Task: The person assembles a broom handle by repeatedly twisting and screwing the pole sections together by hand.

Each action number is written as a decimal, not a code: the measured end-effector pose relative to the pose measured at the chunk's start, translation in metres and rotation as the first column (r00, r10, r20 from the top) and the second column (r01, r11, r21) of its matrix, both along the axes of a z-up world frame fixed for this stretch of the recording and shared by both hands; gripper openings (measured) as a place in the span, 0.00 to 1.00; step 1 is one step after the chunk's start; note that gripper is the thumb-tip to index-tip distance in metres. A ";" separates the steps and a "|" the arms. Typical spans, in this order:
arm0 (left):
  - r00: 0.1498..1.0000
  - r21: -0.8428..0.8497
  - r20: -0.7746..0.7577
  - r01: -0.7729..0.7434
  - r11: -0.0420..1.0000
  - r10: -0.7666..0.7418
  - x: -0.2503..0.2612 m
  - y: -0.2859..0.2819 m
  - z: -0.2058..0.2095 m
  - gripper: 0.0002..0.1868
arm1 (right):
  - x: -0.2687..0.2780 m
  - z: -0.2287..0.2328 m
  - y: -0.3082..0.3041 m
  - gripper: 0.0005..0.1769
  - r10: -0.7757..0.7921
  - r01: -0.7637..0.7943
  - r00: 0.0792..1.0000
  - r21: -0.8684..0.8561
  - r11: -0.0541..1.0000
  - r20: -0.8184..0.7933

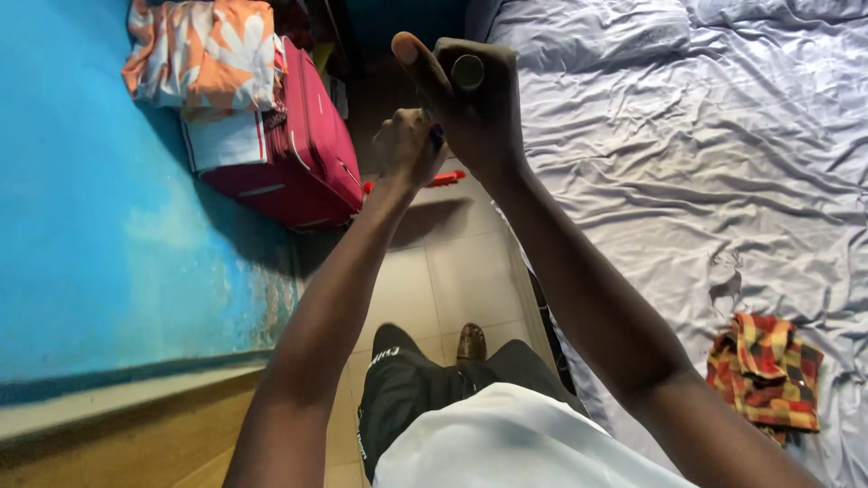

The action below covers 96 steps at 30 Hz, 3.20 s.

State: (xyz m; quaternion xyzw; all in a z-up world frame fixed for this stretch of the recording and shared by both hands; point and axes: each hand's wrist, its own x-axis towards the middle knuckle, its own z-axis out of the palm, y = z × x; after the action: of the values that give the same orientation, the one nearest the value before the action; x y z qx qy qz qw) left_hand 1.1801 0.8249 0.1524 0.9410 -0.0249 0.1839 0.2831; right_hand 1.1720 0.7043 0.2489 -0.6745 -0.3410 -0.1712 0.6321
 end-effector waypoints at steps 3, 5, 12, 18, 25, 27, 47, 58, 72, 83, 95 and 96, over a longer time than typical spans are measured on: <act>1.000 0.004 0.004 -0.004 1.000 0.004 0.045 0.016 -0.016 0.13 | 0.040 -0.012 0.018 0.31 -0.071 0.070 0.997 -0.023 0.997 -0.034; 0.998 -0.049 -0.053 0.023 0.999 -0.025 0.077 0.025 -0.023 0.13 | 0.070 -0.018 0.032 0.28 -0.094 0.094 0.996 0.042 0.995 -0.006; 0.982 -0.187 -0.010 0.186 0.965 -0.191 0.203 0.084 -0.023 0.18 | 0.188 -0.032 0.109 0.25 -0.174 0.209 0.977 0.384 0.899 -0.124; 0.970 -0.090 0.105 0.227 0.970 -0.217 0.314 0.165 -0.045 0.12 | 0.290 -0.052 0.187 0.15 -0.188 0.161 0.982 0.423 0.892 0.022; 0.938 -0.197 -0.299 0.121 0.973 -0.177 0.417 0.253 -0.201 0.11 | 0.356 -0.166 0.250 0.17 -0.318 0.317 0.948 -0.077 0.945 0.011; 0.910 -0.245 -0.294 0.223 0.943 -0.292 0.416 0.260 -0.241 0.12 | 0.350 -0.193 0.251 0.17 -0.302 0.296 0.952 -0.110 0.949 -0.044; 0.867 -0.276 0.136 0.498 0.822 -0.480 0.424 0.151 -0.080 0.17 | 0.419 -0.019 0.182 0.20 -0.287 0.289 0.957 0.125 0.949 -0.040; 0.974 -0.202 -0.186 0.087 0.976 -0.126 0.474 0.123 -0.121 0.13 | 0.444 -0.124 0.128 0.23 -0.315 0.306 0.945 -0.109 0.946 -0.090; 0.873 -0.081 0.181 0.473 0.877 -0.453 0.484 0.041 -0.131 0.14 | 0.440 -0.084 0.051 0.27 -0.394 0.394 0.896 -0.042 0.918 -0.205; 0.872 0.083 0.260 0.408 0.909 -0.415 0.463 0.020 -0.061 0.21 | 0.431 -0.046 0.041 0.27 -0.279 0.306 0.952 0.293 0.906 -0.128; 0.801 -0.124 -0.420 0.415 0.901 -0.427 0.500 0.041 -0.239 0.14 | 0.408 -0.201 0.038 0.19 -0.398 0.385 0.903 -0.104 0.917 -0.165; 0.828 -0.128 -0.335 0.433 0.892 -0.450 0.489 0.039 -0.242 0.13 | 0.401 -0.200 0.040 0.20 -0.409 0.393 0.886 -0.113 0.913 -0.221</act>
State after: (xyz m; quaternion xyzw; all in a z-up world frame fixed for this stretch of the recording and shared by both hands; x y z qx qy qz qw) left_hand 1.6695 0.8640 -0.0896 0.9202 -0.1857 -0.0596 0.3395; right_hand 1.5731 0.7444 0.0487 -0.7663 -0.1211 -0.2042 0.5971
